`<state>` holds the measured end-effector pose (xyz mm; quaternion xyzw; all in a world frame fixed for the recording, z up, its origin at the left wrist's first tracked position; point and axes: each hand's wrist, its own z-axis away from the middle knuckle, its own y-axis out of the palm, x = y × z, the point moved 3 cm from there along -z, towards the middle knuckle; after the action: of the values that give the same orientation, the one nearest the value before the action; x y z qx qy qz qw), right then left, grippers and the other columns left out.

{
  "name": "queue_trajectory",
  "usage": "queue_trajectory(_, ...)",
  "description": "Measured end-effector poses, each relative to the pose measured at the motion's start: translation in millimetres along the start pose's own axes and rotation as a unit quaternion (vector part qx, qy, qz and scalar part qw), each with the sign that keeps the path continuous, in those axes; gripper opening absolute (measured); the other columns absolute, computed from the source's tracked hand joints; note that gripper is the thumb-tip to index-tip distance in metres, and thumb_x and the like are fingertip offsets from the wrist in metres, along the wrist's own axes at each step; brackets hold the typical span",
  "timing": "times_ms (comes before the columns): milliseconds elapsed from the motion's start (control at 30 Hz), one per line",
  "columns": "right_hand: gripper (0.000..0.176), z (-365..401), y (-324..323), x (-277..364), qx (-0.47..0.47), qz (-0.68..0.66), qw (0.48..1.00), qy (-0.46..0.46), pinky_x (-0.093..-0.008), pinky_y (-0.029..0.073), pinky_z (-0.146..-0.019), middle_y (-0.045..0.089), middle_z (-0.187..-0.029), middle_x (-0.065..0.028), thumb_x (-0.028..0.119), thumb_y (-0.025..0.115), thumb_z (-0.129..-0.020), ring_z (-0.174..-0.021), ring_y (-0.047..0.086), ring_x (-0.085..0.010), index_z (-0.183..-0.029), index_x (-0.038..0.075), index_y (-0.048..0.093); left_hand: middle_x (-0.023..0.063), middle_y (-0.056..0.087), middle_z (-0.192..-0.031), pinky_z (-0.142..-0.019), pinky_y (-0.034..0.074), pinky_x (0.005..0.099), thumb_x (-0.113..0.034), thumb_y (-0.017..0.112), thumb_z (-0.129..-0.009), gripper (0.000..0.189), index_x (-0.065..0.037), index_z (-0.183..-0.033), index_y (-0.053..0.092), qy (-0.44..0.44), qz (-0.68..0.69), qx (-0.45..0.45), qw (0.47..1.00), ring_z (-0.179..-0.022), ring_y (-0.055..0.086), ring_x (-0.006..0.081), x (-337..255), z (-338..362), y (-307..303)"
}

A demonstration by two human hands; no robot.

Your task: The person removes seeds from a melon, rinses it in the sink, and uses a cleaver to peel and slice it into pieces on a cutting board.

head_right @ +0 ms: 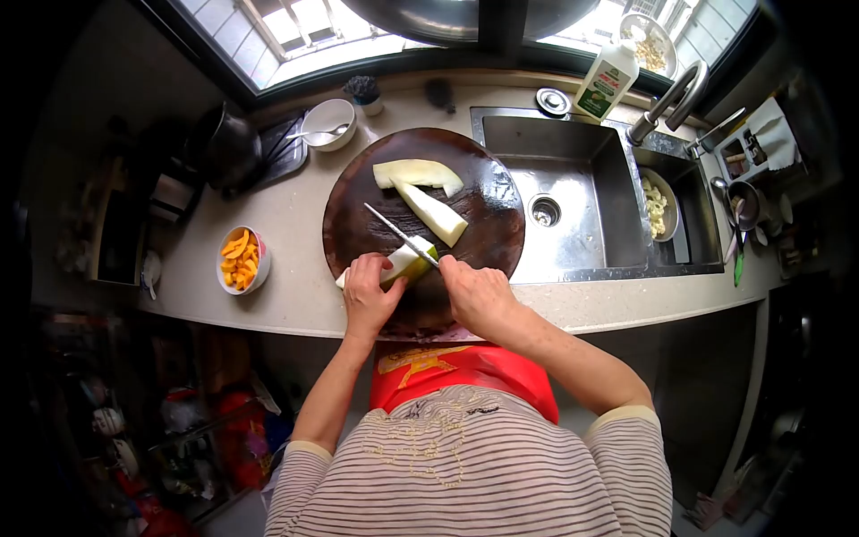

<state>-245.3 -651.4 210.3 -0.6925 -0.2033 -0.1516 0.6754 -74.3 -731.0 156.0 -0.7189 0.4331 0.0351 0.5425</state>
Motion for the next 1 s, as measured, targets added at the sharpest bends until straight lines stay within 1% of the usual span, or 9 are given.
queue_trajectory(400, 0.027, -0.1, -12.2, 19.6, 0.000, -0.001, 1.000, -0.027, -0.0453, 0.046, -0.052, 0.057, -0.081, -0.0172, -0.001, 0.053, -0.075, -0.063, 0.060, -0.0360, -0.100, 0.001, 0.044, 0.0069, 0.056, -0.087, -0.074, 0.040, 0.0392, -0.014, 0.075, -0.060, 0.033, -0.007, -0.088, 0.058, -0.010, 0.013, 0.011, 1.000, -0.084, 0.053, 0.0272, 4.1, -1.7, 1.2)
queue_trajectory(500, 0.030, 1.9, -9.0, 15.4, -0.037, -0.004, 0.999, -0.034, -0.0434, 0.047, -0.052, 0.057, -0.081, -0.0166, -0.001, 0.053, -0.074, -0.064, 0.060, -0.0344, -0.103, 0.001, 0.046, 0.0086, 0.058, -0.091, -0.077, 0.040, 0.0399, -0.014, 0.076, -0.060, 0.041, -0.006, -0.096, 0.058, 0.018, -0.025, 0.064, 0.997, -0.086, 0.053, 0.0285, 4.5, -5.7, -4.8)
queue_trajectory(600, 0.031, 3.3, -10.0, 13.0, -0.088, -0.019, 0.995, -0.036, -0.0415, 0.047, -0.052, 0.058, -0.082, -0.0160, -0.001, 0.054, -0.075, -0.064, 0.060, -0.0331, -0.105, 0.000, 0.047, 0.0094, 0.060, -0.098, -0.082, 0.042, 0.0415, -0.016, 0.078, -0.057, 0.055, -0.005, -0.106, 0.057, -0.021, -0.037, 0.186, 0.982, -0.093, 0.054, 0.0304, 18.5, -8.7, -3.2)
queue_trajectory(700, 0.033, 5.7, -9.7, 9.7, -0.136, -0.034, 0.989, -0.040, -0.0395, 0.048, -0.052, 0.058, -0.083, -0.0152, -0.001, 0.055, -0.074, -0.064, 0.060, -0.0324, -0.107, 0.000, 0.049, 0.0134, 0.061, -0.090, -0.082, 0.043, 0.0426, -0.016, 0.080, -0.057, 0.055, -0.005, -0.105, 0.057, -0.066, -0.003, 0.236, 0.970, -0.086, 0.057, 0.0336, 16.3, -23.8, -12.3)
queue_trajectory(733, 0.034, 6.3, -9.1, 8.9, -0.151, -0.040, 0.987, -0.042, -0.0388, 0.048, -0.052, 0.058, -0.084, -0.0150, -0.001, 0.055, -0.074, -0.064, 0.060, -0.0323, -0.108, 0.000, 0.050, 0.0103, 0.063, -0.086, -0.078, 0.047, 0.0411, -0.019, 0.082, -0.060, 0.053, -0.003, -0.103, 0.056, -0.163, 0.058, 0.273, 0.946, -0.078, 0.061, 0.0281, 20.9, -28.3, -13.8)
queue_trajectory(833, 0.035, 10.9, -14.0, 18.4, -0.153, -0.069, 0.982, -0.083, -0.0359, 0.049, -0.053, 0.061, -0.091, -0.0147, 0.000, 0.056, -0.074, -0.063, 0.061, -0.0294, -0.108, 0.000, 0.052, 0.0054, 0.064, -0.088, -0.074, 0.050, 0.0362, -0.026, 0.080, -0.065, 0.051, -0.002, -0.102, 0.056, -0.301, 0.338, 0.295, 0.842, -0.077, 0.062, 0.0192, 41.7, -24.9, -8.0)
queue_trajectory(867, 0.035, 13.1, -11.8, 20.8, -0.170, -0.057, 0.978, -0.109, -0.0343, 0.049, -0.052, 0.061, -0.093, -0.0146, 0.002, 0.056, -0.074, -0.061, 0.060, -0.0271, -0.108, 0.000, 0.053, 0.0037, 0.063, -0.097, -0.076, 0.050, 0.0313, -0.034, 0.073, -0.076, 0.050, -0.002, -0.109, 0.055, -0.301, 0.382, 0.316, 0.815, -0.088, 0.060, 0.0133, 43.5, -21.1, -5.7)
queue_trajectory(967, 0.035, 22.4, -9.4, 24.9, -0.208, 0.003, 0.963, -0.170, -0.0297, 0.048, -0.051, 0.062, -0.101, -0.0146, 0.006, 0.057, -0.074, -0.058, 0.058, -0.0203, -0.108, 0.001, 0.056, 0.0068, 0.061, -0.105, -0.080, 0.050, 0.0312, -0.033, 0.062, -0.086, 0.045, -0.001, -0.116, 0.052, -0.413, 0.584, 0.197, 0.670, -0.094, 0.059, 0.0163, 29.8, -5.1, -7.0)
queue_trajectory(1000, 0.035, 27.2, -13.0, 25.4, -0.213, 0.035, 0.960, -0.179, -0.0283, 0.048, -0.051, 0.062, -0.103, -0.0148, 0.007, 0.058, -0.074, -0.057, 0.057, -0.0181, -0.108, 0.001, 0.056, 0.0077, 0.058, -0.111, -0.083, 0.050, 0.0323, -0.031, 0.053, -0.092, 0.040, -0.002, -0.120, 0.050, -0.385, 0.591, 0.202, 0.680, -0.098, 0.058, 0.0170, 28.9, -1.0, -7.7)
